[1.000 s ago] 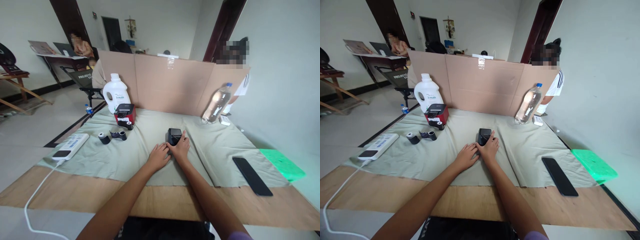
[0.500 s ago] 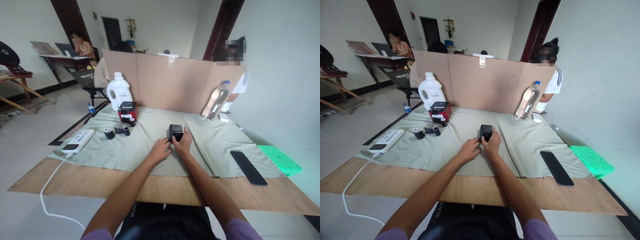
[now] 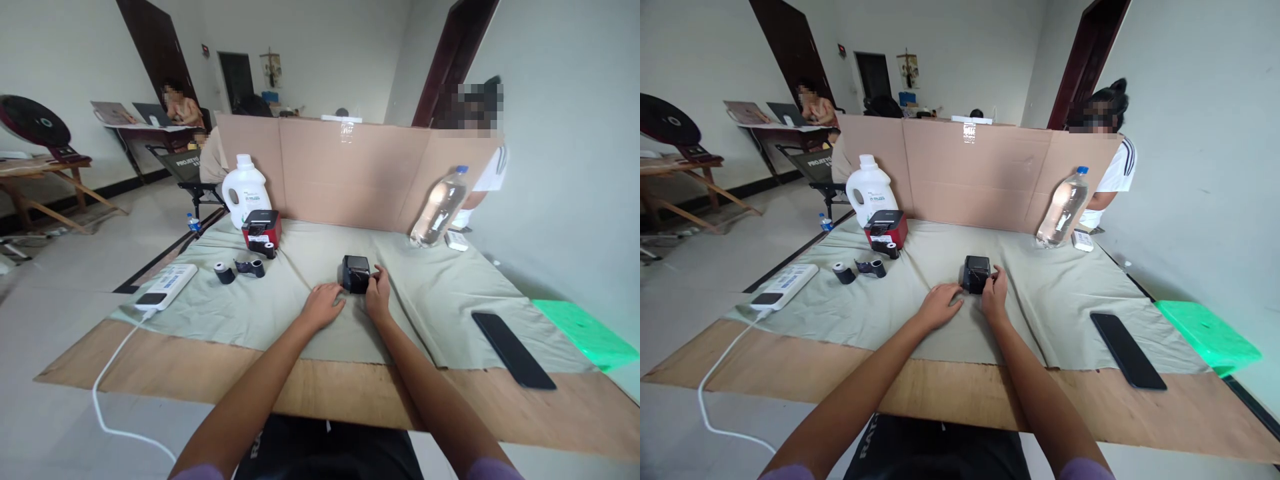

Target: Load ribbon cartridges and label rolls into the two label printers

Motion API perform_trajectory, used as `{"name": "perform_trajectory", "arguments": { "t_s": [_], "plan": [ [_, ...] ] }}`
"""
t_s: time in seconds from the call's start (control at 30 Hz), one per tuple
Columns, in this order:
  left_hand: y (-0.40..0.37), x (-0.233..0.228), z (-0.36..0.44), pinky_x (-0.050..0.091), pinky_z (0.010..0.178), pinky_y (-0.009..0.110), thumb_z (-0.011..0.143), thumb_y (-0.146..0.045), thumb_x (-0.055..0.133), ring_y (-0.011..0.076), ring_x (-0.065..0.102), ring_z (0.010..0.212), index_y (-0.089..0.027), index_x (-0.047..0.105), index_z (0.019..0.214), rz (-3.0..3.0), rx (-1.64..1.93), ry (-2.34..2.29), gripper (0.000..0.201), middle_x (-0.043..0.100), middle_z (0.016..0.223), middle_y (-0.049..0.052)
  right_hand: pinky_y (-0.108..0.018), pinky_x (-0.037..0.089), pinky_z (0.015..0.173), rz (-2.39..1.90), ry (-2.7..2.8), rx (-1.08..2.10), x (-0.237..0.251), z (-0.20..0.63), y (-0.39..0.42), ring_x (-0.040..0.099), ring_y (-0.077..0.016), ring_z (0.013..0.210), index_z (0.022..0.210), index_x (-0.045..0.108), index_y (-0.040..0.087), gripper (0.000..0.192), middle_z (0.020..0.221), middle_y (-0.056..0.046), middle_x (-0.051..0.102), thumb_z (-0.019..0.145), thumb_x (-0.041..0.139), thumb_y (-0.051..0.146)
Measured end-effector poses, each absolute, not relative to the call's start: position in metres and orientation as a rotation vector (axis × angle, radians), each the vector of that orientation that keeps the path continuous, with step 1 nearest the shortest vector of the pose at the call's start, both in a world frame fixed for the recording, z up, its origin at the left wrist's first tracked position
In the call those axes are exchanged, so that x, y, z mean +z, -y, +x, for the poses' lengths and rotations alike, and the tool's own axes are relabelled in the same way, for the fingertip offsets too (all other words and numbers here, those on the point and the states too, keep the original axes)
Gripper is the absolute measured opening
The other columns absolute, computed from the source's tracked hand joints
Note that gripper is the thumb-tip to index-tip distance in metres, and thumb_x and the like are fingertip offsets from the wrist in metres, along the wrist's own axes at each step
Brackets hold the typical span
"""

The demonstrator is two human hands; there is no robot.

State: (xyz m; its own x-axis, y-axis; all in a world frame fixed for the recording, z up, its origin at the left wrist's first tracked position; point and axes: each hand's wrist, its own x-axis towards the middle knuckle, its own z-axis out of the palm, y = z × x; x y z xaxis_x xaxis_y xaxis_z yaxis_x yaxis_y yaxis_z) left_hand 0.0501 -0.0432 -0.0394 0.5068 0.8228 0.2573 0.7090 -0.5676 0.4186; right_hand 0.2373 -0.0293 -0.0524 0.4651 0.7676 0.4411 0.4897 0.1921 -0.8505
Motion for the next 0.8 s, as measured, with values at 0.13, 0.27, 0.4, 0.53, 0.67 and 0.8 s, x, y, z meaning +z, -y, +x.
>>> {"name": "perform_trajectory", "arguments": {
  "t_s": [0.13,0.27,0.4,0.53,0.67,0.8],
  "plan": [
    [0.042,-0.042,0.047,0.043,0.110,0.041,0.094,-0.035,0.053,0.0254,0.060,0.124,-0.020,0.058,0.133,2.422,0.691,-1.323,0.043,0.067,0.132,0.009,-0.036,0.044,0.083,-1.407,1.062,0.355,-0.051,0.238,0.028,0.054,-0.0210,0.081,0.119,0.053,0.013,0.043,0.083,-0.002,0.053,0.082,0.041,0.031],
    [0.029,-0.039,0.049,0.046,0.107,0.038,0.092,-0.032,0.055,0.0247,0.063,0.120,-0.020,0.061,0.130,2.287,0.745,-1.330,0.040,0.069,0.128,0.009,-0.036,0.046,0.086,-1.372,0.980,0.439,-0.050,0.239,0.026,0.058,-0.0213,0.087,0.118,0.053,0.014,0.044,0.091,-0.006,0.059,0.081,0.041,0.033],
    [-0.011,-0.020,0.056,0.054,0.083,0.027,0.089,-0.026,0.059,0.0198,0.071,0.100,-0.018,0.065,0.121,1.816,0.652,-1.361,0.033,0.076,0.109,0.009,-0.039,0.046,0.097,-1.339,0.944,0.509,-0.050,0.238,0.023,0.061,-0.0233,0.105,0.121,0.052,0.014,0.045,0.112,-0.014,0.064,0.083,0.042,0.037],
    [-0.050,-0.005,0.069,0.043,0.050,0.019,0.088,-0.026,0.060,0.0145,0.072,0.072,-0.013,0.058,0.129,1.467,0.509,-1.343,0.042,0.077,0.105,0.012,-0.041,0.044,0.101,-1.340,0.953,0.567,-0.053,0.238,0.021,0.061,-0.0246,0.113,0.125,0.052,0.014,0.048,0.124,-0.018,0.064,0.085,0.042,0.039],
    [-0.064,-0.005,0.076,0.029,0.041,0.016,0.087,-0.026,0.061,0.0099,0.067,0.059,-0.011,0.063,0.122,1.414,0.472,-1.304,0.038,0.077,0.102,0.014,-0.042,0.045,0.100,-1.356,0.947,0.582,-0.055,0.241,0.021,0.063,-0.0246,0.111,0.127,0.051,0.015,0.048,0.123,-0.017,0.067,0.087,0.040,0.038],
    [-0.068,-0.011,0.074,0.024,0.039,0.017,0.084,-0.026,0.064,0.0083,0.062,0.055,-0.012,0.071,0.108,1.395,0.482,-1.296,0.029,0.077,0.098,0.012,-0.042,0.044,0.101,-1.355,0.923,0.585,-0.055,0.241,0.022,0.064,-0.0243,0.111,0.129,0.051,0.016,0.048,0.121,-0.015,0.068,0.088,0.042,0.038]
  ]
}}
